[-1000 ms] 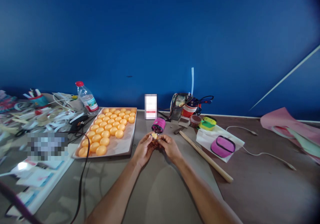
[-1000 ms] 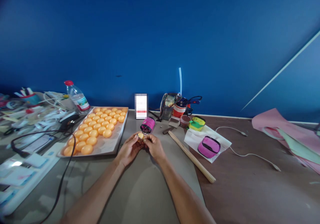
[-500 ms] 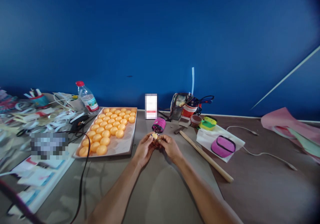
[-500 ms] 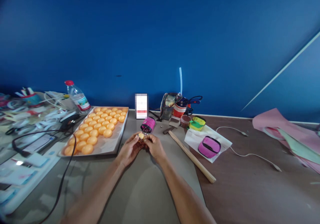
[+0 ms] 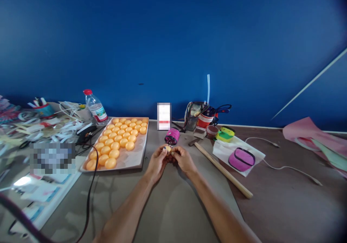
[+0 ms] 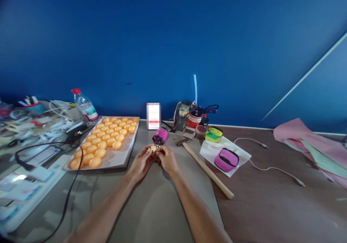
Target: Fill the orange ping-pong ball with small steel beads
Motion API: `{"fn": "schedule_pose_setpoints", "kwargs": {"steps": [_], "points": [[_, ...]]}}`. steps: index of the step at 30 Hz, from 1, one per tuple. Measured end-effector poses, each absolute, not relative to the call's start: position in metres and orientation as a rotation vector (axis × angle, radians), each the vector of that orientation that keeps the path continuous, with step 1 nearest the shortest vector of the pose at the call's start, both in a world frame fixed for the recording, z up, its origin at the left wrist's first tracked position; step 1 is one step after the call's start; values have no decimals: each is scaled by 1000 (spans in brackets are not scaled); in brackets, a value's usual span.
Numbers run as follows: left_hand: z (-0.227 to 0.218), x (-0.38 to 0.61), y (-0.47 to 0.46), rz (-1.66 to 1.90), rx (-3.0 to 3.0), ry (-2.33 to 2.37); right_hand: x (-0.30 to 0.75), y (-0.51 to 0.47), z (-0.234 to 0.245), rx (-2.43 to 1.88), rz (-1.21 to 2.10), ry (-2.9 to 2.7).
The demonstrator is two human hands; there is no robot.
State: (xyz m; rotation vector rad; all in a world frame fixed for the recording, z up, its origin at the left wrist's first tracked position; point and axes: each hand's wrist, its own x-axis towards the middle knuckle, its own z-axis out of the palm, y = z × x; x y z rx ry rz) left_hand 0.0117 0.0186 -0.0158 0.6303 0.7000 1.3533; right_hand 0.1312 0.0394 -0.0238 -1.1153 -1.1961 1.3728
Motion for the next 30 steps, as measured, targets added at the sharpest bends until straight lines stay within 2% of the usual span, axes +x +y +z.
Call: {"fn": "schedule_pose_setpoints", "kwargs": {"steps": [6,12,30], "points": [[-14,10,19,1324,588,686,128,41,-23,-1119,1313,-1076],[-13,5,24,1279,444,626,131,39,-18,-867,1631,-826],[-4,8,18,1292,733,740,130,35,-18,-790,1645,-821]]}}
